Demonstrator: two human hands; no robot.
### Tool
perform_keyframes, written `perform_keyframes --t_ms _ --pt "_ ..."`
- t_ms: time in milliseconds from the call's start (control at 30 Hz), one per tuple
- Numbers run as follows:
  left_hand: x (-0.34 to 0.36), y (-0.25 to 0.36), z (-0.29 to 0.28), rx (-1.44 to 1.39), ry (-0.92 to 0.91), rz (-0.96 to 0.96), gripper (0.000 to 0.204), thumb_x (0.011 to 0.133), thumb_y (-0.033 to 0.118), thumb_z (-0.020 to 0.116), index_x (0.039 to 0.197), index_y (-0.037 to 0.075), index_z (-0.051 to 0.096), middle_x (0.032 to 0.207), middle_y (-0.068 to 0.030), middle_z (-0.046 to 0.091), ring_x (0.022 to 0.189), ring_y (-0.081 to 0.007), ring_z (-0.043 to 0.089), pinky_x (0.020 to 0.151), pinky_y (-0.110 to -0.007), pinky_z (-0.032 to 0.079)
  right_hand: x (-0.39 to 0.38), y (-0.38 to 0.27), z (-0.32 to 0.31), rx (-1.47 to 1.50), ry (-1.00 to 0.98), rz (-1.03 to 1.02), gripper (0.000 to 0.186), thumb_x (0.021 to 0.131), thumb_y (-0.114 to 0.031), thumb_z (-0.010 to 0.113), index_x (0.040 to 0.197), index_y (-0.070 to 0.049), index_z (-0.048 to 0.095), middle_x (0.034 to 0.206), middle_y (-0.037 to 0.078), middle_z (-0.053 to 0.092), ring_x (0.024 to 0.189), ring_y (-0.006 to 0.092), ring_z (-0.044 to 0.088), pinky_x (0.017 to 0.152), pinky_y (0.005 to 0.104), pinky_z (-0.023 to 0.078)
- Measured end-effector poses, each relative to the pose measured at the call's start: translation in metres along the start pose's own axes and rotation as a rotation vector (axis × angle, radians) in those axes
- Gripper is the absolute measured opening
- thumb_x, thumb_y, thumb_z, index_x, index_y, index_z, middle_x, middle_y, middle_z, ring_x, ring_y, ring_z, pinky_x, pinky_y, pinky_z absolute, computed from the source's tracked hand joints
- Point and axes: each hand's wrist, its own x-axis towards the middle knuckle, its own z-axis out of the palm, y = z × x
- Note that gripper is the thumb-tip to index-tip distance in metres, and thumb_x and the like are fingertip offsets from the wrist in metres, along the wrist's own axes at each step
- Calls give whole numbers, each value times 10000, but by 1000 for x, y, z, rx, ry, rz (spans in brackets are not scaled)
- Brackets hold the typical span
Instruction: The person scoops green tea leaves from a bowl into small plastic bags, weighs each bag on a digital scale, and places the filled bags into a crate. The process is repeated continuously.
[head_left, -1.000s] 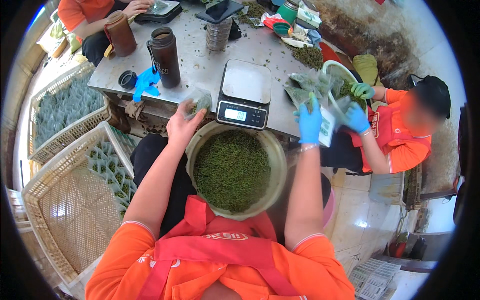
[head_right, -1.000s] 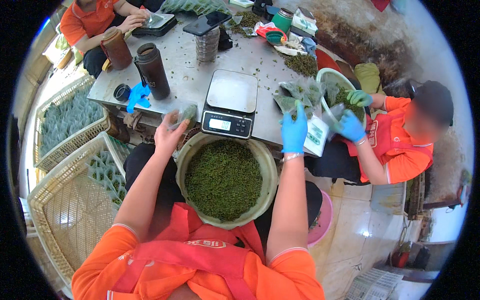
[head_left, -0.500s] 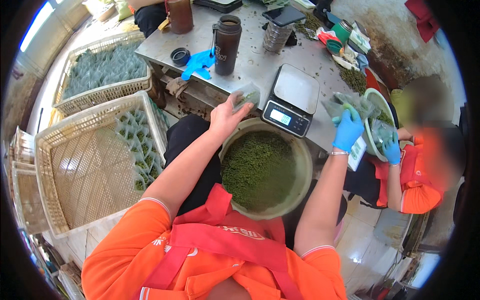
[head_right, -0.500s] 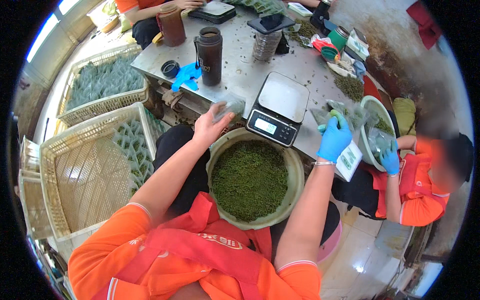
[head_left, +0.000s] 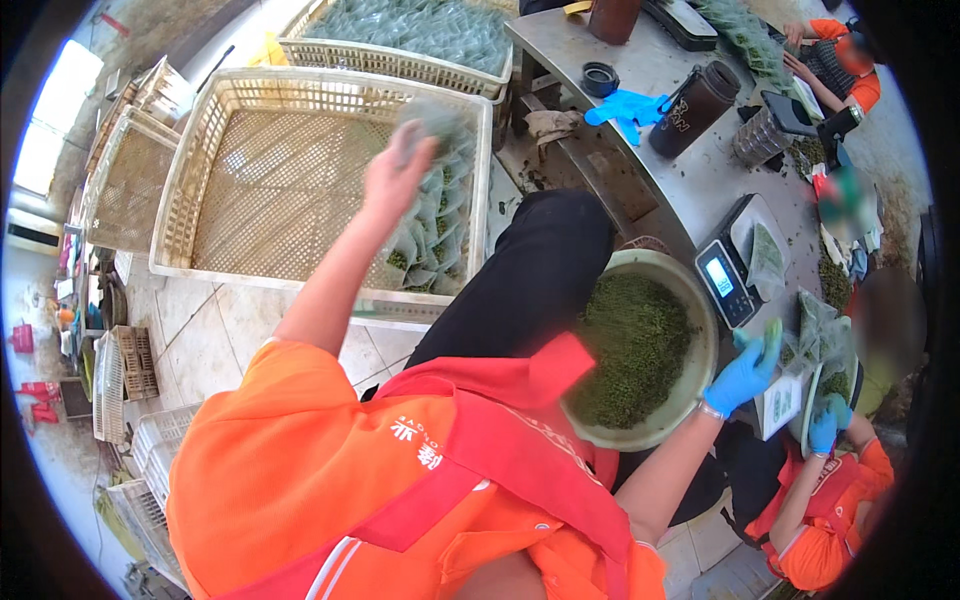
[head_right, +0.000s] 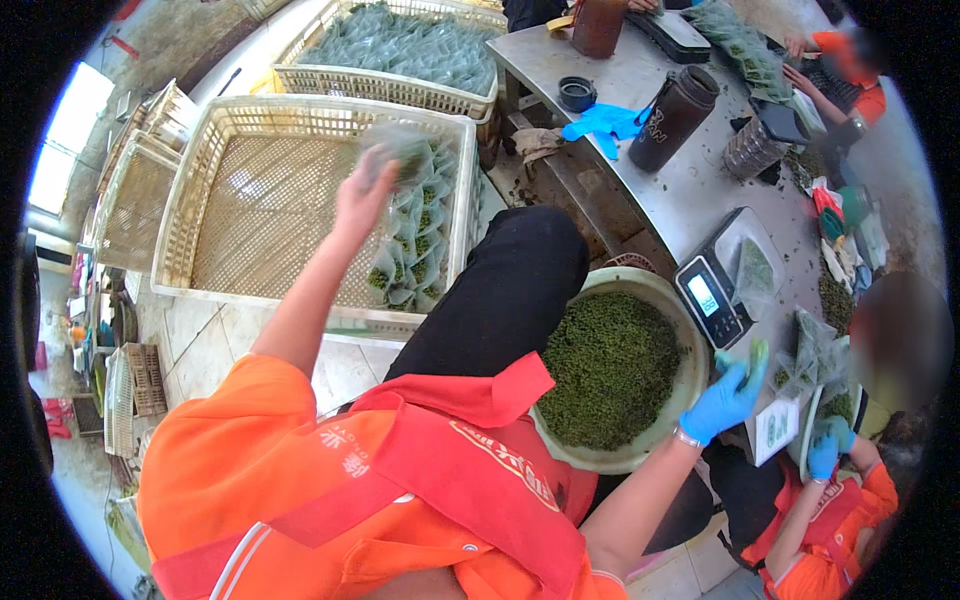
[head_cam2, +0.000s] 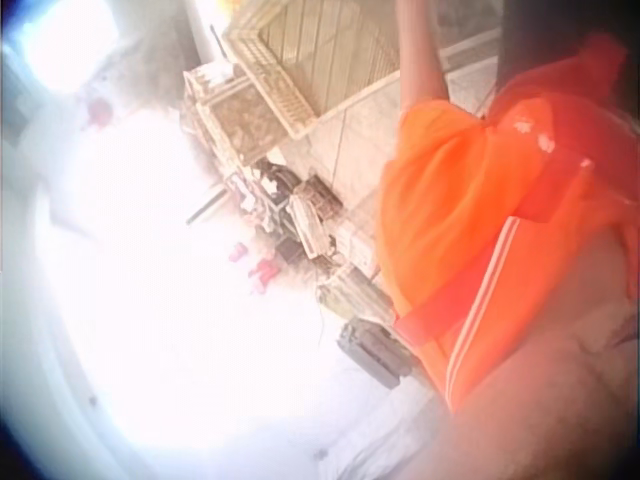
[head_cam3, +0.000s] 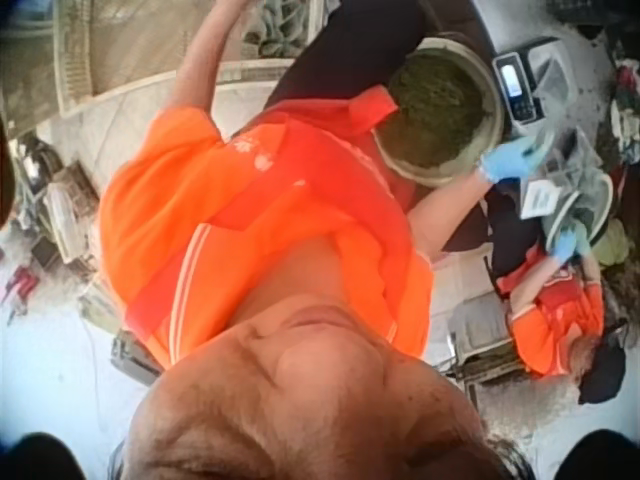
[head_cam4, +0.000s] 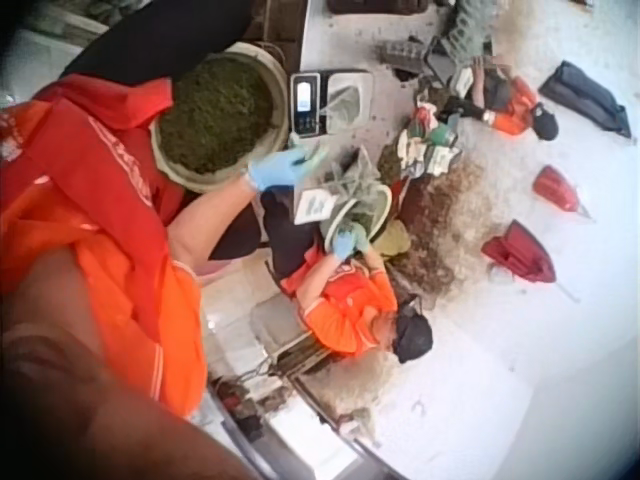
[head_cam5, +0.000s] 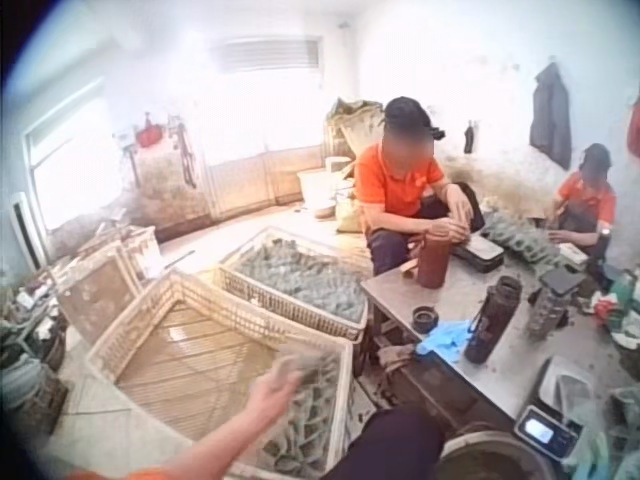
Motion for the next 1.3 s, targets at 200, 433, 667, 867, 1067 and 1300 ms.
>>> perform_keyframes --t_ms 200,433,667,867,1067,1300 --pt "-23 -148 -25 355 -85 -468 566 880 539 413 1158 54 504 991 -236 628 928 -414 597 812 -473 453 -63 30 -3 37 -367 379 305 917 -49 484 1213 2 541 1098 117 615 700 122 612 638 252 509" --pt "-16 -154 27 435 -103 -608 573 842 501 471 1191 47 465 1046 -249 607 978 -410 583 856 -490 434 -108 29 20 -8 -583 434 291 895 -41 514 1177 -9 576 1078 111 618 687 114 593 644 245 501" --pt "-18 -168 48 -14 -426 -412 918 723 537 642 1375 -3 289 1320 -256 436 1226 -351 439 1012 -390 358 -129 66 9 -635 -790 196 379 816 -176 611 1164 -28 579 1079 199 618 970 331 612 834 385 481" --pt "3 -150 31 79 31 -228 622 820 297 653 1319 20 406 1220 -176 549 1105 -266 543 944 -338 411 -139 81 20 -880 -793 212 525 773 -282 665 1220 -46 524 1104 204 600 983 363 588 846 435 465" --pt "-18 77 77 -177 -186 515 175 793 16 604 963 47 631 964 -106 640 916 -223 613 815 -324 468 -129 64 26 -608 -660 355 244 742 -252 680 898 -78 611 838 160 630 775 359 598 698 426 480" --pt "-123 186 170 -282 -1119 810 528 758 256 677 1223 101 481 1100 -107 626 766 -249 650 711 -359 513 -108 4 13 158 -523 616 177 798 17 591 970 -20 607 768 46 610 590 112 591 539 258 492"
